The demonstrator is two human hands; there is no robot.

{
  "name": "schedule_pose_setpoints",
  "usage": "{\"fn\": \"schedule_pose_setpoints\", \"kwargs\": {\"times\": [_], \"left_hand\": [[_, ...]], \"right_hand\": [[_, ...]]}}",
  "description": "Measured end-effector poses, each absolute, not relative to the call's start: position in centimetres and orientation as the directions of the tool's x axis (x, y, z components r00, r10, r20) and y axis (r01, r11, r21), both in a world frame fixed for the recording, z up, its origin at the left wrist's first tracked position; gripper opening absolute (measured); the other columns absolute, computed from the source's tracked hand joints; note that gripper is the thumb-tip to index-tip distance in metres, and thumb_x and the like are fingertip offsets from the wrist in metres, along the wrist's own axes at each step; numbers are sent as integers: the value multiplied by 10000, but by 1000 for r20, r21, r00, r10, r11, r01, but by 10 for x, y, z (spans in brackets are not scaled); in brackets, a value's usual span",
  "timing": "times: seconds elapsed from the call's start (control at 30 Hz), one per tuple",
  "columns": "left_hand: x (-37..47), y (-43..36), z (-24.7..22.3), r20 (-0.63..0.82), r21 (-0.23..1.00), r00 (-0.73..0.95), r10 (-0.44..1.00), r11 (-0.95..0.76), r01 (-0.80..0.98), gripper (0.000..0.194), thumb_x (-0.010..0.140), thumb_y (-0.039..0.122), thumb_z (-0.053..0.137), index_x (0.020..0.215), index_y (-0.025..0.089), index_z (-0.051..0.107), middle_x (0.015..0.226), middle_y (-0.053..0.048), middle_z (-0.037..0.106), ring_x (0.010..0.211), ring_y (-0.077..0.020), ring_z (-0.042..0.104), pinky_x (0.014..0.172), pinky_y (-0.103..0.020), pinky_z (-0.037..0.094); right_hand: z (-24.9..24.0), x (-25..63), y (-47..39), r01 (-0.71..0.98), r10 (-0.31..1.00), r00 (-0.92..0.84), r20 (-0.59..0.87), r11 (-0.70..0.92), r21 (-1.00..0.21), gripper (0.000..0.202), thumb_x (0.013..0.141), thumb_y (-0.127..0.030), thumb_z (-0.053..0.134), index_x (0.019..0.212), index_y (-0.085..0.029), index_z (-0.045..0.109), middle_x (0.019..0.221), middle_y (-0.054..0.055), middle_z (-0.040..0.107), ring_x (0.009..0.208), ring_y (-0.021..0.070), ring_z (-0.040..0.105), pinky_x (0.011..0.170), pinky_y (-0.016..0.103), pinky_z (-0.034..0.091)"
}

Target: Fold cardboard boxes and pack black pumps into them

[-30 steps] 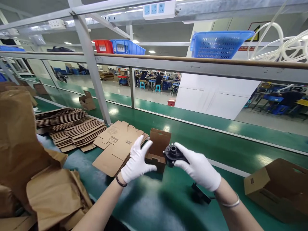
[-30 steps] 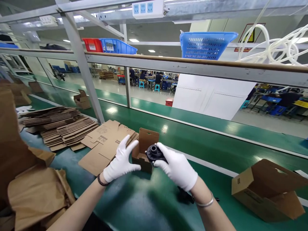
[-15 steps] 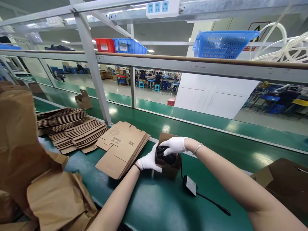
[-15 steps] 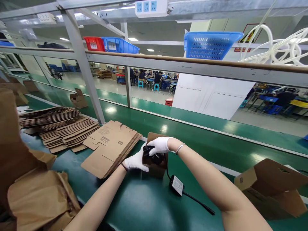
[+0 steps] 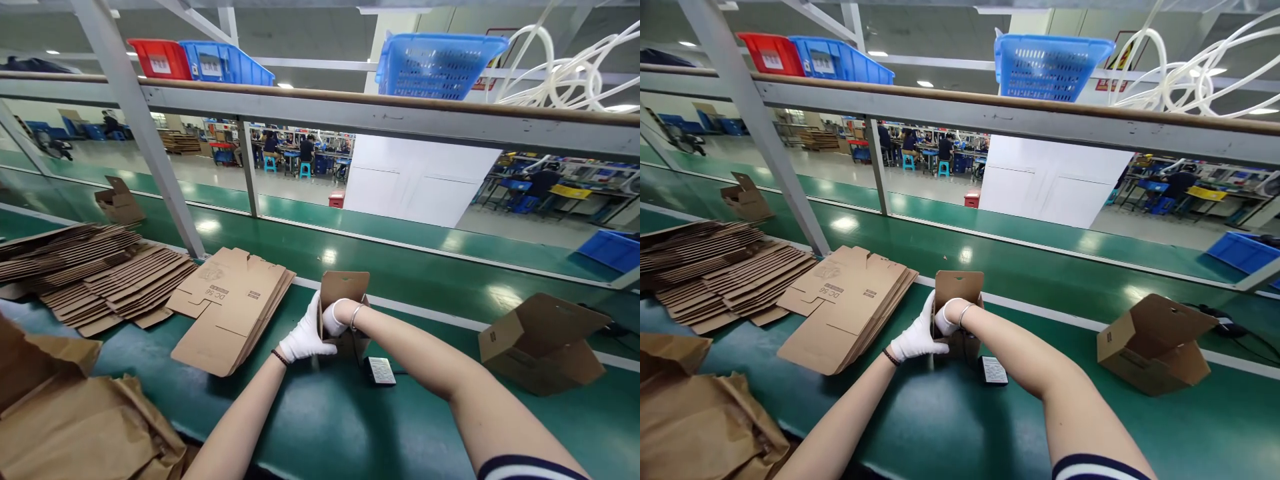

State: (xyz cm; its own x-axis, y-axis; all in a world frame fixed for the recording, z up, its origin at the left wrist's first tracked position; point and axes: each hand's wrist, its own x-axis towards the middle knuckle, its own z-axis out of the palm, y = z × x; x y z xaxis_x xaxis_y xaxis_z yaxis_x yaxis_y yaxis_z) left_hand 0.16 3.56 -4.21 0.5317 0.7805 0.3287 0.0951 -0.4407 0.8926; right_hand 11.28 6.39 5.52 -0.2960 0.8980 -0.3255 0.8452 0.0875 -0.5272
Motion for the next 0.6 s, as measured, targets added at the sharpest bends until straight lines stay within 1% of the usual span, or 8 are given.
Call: {"fn": "schedule_pose_setpoints", "kwargs": {"times": [0.1,0.17,0.27,0.33,0.4,0.47,0.53,0.6], "left_hand": [[-1,33,-42,329,874,526,784,-464,145,1306,573,236,800,1525,178,-93,1538,-196,270,1409,-352,310,1144,-518,309],[-8,26,-35,315,819,483,817,-491,296,1297,560,256,801,1528,168,-57,1524,-206,272,1405,-392,296,1138,-563,297],[-16,9,-6,415,583,418,809,-588,560,1197,582,258,779,1527,164,49,1534,-216,222,1428,-427,214,1151,-589,248],[-9,-1,23,462,360,547,698,-712,603,1003,639,181,714,1499,178,198,1536,-195,249,1429,-391,236,1148,-534,286],[8,-6,49,303,184,747,592,-805,564,807,659,100,654,1411,191,373,1481,-164,383,1376,-347,360,1086,-463,389],[30,-5,66,1,86,794,608,-791,606,718,620,109,699,1305,154,490,1316,-180,563,1218,-344,538,953,-430,499],[49,1,70,-204,11,718,666,-731,682,607,558,113,755,1147,123,605,1066,-188,691,986,-351,663,805,-423,556],[58,8,67,-259,-34,668,698,-698,716,442,539,99,765,970,133,674,892,-177,724,836,-346,699,721,-416,565]], "right_hand": [[59,127,52,889,857,-346,-382,169,-426,222,569,-262,840,724,-180,703,659,36,669,819,309,672,856,441,504],[69,152,35,898,874,-351,-336,213,-384,209,679,-323,771,824,-188,705,854,74,713,966,321,649,916,419,461],[76,202,-1,954,940,-269,-209,231,-191,288,906,-400,483,983,-204,680,1074,120,693,1065,303,616,914,395,431],[64,229,-23,976,934,-218,-282,215,-40,255,831,-410,584,941,-206,691,981,117,712,955,306,658,808,372,461],[41,243,-39,968,881,-238,-408,249,-26,395,641,-423,762,978,-228,693,949,85,719,878,305,678,708,333,471],[15,247,-49,961,838,-260,-479,272,-46,555,515,-436,827,1021,-255,685,946,52,717,844,293,684,643,299,461],[-1,252,-56,972,880,-209,-427,234,6,476,544,-444,805,966,-256,695,909,40,706,803,274,685,600,279,440],[-3,264,-62,986,953,-111,-283,141,90,284,684,-409,718,901,-227,696,908,67,687,774,260,679,573,275,420]]}}
